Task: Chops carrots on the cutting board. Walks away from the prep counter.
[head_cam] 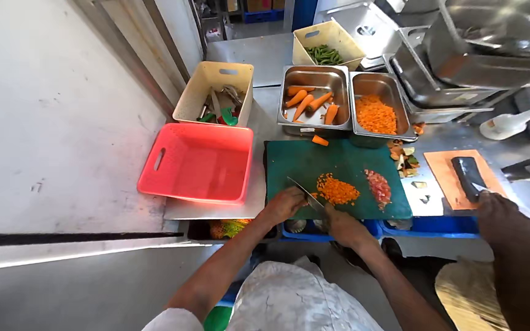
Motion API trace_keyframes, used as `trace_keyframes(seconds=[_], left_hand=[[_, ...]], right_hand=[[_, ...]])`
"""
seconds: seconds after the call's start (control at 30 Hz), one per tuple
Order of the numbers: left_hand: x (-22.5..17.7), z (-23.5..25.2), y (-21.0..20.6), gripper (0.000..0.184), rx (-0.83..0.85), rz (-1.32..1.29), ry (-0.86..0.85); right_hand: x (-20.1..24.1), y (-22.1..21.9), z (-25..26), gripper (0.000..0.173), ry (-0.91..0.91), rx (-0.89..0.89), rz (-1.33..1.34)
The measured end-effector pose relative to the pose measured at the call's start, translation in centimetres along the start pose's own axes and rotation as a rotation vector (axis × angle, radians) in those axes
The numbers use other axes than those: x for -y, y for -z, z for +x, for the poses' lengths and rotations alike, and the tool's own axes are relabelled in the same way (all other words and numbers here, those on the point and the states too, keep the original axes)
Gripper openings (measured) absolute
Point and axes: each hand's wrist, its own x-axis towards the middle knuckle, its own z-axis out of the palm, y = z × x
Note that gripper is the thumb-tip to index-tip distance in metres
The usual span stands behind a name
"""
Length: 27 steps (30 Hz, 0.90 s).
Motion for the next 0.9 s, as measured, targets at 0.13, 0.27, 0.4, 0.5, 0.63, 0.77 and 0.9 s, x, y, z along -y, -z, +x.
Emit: trace_keyframes(seconds=[0.13, 0.27, 0.4, 0.5, 0.63, 0.77, 0.9], left_hand=[[-0.4, -0.3, -0.2, 0.013, 0.001, 0.034, 0.028], [-1.7, -0.1, 0.8, 0.014, 0.022, 0.043, 0.066], [-1.3, -0.3, 0.6, 0.015, 0.023, 0.056, 0.041], [-1.2, -0.4, 0.5, 0.014, 0.019, 0.034, 0.035], [-2.3, -0.3, 1.5, 0.017, 0.036, 0.048, 0.059], [-4.0, 0.2, 1.8, 0.03, -0.141, 0.162, 0.023], [-5.4, 3.6, 0.6, 0.022, 0.099, 0.178, -0.033]], right_hand=[[0.5, 1.6, -2.0, 0.036, -0.022, 0.021, -0.033], [0.0, -1.1, 0.3, 0.048, 0.013, -0.011, 0.04], [-0.5, 0.9, -1.0, 0.046, 0.064, -0.001, -0.039], [-0.3, -1.0, -0.5, 0.047, 0.04, 0.013, 0.044], [-0.5, -1.8, 0.6, 0.052, 0.061, -0.021, 0.065], [0.2, -1.3, -1.6, 0.045, 0.04, -0.209, -0.001], [-0.2, -1.3, -3.8, 0.034, 0.019, -0.357, 0.02]])
